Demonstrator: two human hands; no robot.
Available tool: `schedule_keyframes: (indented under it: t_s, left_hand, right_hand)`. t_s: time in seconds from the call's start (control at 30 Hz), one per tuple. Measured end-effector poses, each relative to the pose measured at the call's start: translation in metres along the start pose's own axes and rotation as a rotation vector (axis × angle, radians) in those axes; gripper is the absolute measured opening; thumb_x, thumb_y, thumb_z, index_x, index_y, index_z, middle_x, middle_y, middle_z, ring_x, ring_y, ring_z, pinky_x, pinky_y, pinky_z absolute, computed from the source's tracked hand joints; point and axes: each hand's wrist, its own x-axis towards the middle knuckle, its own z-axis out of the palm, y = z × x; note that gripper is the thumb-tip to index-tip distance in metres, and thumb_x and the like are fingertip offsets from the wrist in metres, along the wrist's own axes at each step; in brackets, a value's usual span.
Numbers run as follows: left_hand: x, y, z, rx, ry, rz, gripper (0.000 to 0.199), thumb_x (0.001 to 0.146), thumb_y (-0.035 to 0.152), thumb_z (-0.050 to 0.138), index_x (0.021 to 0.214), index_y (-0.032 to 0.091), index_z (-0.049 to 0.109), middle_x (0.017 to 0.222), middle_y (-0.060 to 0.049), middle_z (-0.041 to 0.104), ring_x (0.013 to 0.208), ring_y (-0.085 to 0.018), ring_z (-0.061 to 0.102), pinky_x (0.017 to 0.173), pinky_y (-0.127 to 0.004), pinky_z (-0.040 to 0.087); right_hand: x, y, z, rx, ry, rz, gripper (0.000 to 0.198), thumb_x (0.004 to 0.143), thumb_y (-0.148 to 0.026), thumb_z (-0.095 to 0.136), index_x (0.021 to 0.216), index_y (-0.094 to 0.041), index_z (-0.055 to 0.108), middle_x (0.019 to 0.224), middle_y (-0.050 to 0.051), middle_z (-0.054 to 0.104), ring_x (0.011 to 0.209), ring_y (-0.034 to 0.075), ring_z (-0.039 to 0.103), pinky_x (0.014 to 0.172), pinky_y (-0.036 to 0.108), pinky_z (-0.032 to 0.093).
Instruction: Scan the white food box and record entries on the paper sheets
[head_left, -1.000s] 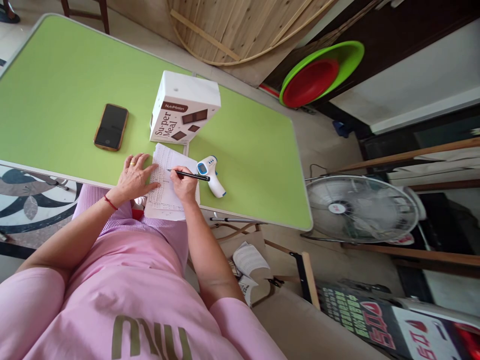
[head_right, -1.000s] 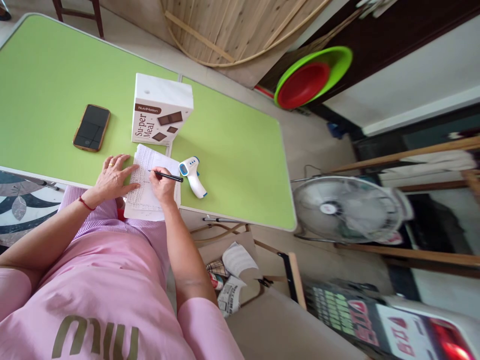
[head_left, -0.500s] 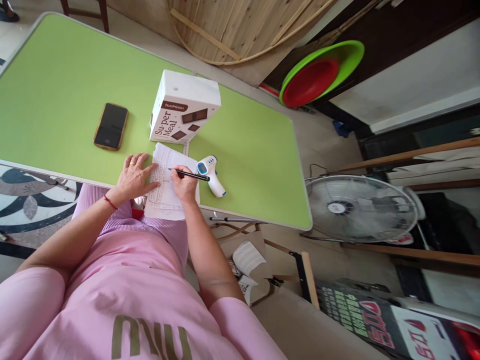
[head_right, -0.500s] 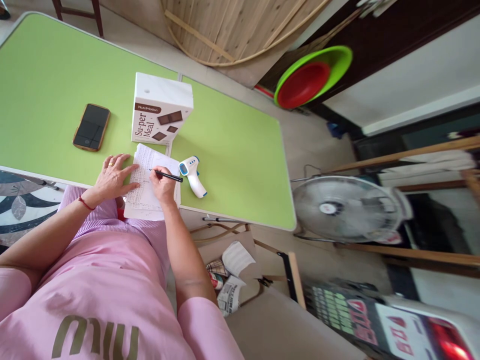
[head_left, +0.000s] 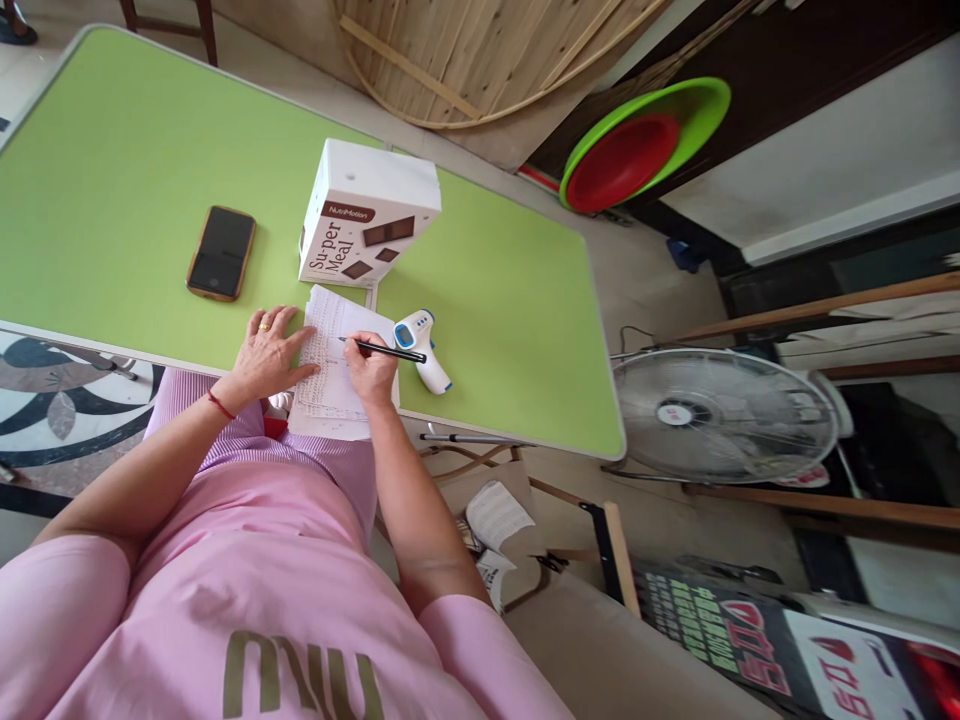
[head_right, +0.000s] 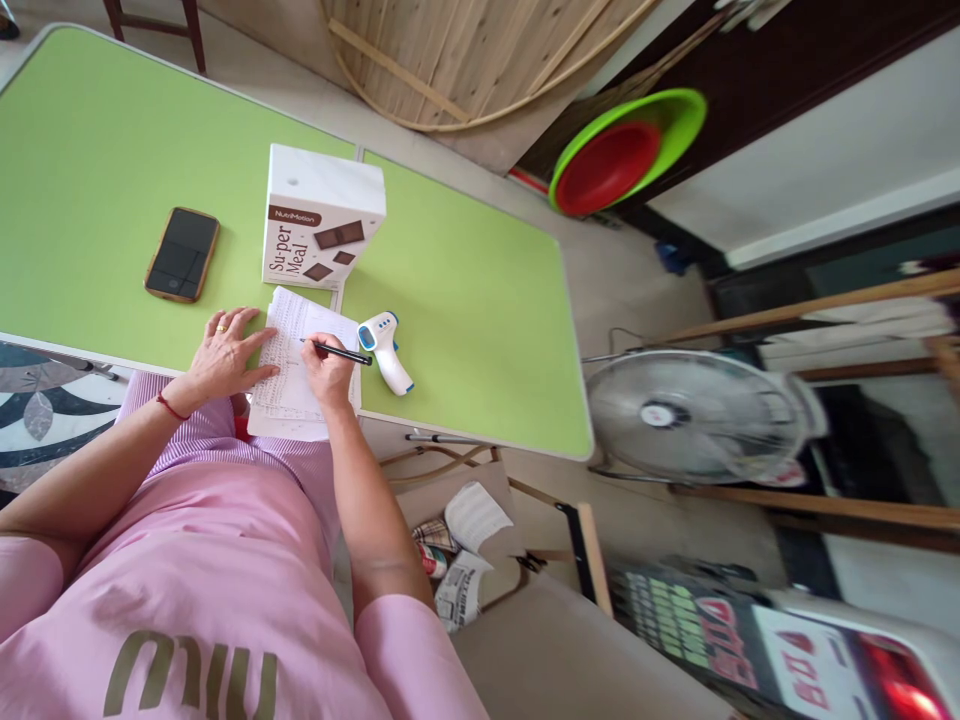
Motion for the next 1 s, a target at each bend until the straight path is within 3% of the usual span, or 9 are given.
schedule_keyframes:
  t_s: [0.27,0.57,1.0]
  left_hand:
    - [0.0005,0.0041,-0.004,0.04,-0.04,-0.014,0.064,0.091,0.053,0.071,0.145,0.02,0.061,0.16,-0.023,0.042,0.151,-0.043,0.035,0.126,-0.065,0.022]
    - [0.0007,0.0027,-0.0031,0.013,-0.02,-0.016,0.062,0.088,0.051,0.074,0.142,0.021,0.063,0.159,-0.022,0.043,0.15,-0.044,0.036,0.126,-0.066,0.023]
    - [0.0002,0.0005,-0.0004,0.022,-0.01,0.002,0.063,0.089,0.052,0.073,0.142,0.02,0.064,0.158,-0.025,0.044,0.149,-0.045,0.037,0.124,-0.068,0.024]
  right_hand:
    - [-0.0002,0.0023,0.0004,-0.034,-0.008,0.02,0.025,0.084,-0.044,0.065,0.084,-0.02,0.067,0.075,0.002,0.07,0.069,0.016,0.064,0.074,0.033,0.057]
    - [-0.0003,-0.0007,0.0009,-0.053,0.077,0.034,0.024,0.082,-0.043,0.063,0.08,-0.019,0.067,0.07,0.001,0.07,0.064,0.015,0.062,0.069,0.03,0.055]
    - [-0.0001,-0.0006,0.0007,-0.057,0.037,0.05,0.024,0.083,-0.043,0.063,0.081,-0.02,0.066,0.071,0.001,0.069,0.065,0.015,0.062,0.071,0.031,0.055]
